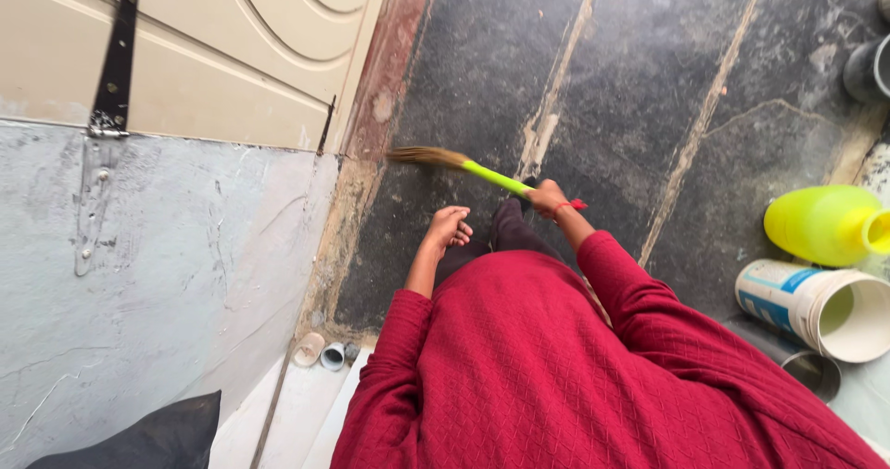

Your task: The person sweeps a stone floor using a broom with a green handle, clearing dust from corners and edges.

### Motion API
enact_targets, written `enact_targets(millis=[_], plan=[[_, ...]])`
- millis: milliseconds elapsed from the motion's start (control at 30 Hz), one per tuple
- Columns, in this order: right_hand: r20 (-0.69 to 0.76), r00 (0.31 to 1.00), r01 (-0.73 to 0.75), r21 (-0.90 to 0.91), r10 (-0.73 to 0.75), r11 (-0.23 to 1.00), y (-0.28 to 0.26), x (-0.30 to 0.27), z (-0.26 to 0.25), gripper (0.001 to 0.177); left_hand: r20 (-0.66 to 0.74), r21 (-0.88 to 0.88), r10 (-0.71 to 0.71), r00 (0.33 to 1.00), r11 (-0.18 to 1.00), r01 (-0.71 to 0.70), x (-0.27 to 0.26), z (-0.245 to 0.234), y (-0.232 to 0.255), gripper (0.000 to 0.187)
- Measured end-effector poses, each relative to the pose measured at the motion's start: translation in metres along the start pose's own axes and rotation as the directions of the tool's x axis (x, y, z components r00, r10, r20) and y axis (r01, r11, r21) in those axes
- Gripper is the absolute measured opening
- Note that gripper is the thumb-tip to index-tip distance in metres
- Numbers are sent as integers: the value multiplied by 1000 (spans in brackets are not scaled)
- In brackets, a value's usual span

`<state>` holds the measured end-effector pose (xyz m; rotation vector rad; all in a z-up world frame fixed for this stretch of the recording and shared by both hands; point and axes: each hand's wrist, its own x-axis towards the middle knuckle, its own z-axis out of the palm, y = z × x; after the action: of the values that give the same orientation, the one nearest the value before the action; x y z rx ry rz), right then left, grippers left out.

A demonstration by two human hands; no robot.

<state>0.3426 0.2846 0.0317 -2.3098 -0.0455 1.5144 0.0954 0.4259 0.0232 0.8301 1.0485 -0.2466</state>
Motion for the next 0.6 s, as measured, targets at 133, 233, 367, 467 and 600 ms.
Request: enact_targets(millis=[133,233,367,467,600], plan=[[-303,951,-80,-51,61,995,11,-13,-48,47,-71,3,-5,997,1000,5,-8,-13,2,29],[-399,916,1,-88,-37,996,21,-26,-69,49,-101,-8,-9,995,1000,9,-20,-20,7,27],[-389,917,74,-52,-88,996,27,-40,-78,45,-134,-25,-21,991,1000,18,-30,-22,17,27],[-288,950,121,-13,-119,993,26,-44,-76,40,-135,-49,-16,991,999,9,-27,-19,27,27],[-25,988,153,128,-151,980,26,-39,-44,34,-126,-24,2,992,1000,-5,-11,-8,31,25]])
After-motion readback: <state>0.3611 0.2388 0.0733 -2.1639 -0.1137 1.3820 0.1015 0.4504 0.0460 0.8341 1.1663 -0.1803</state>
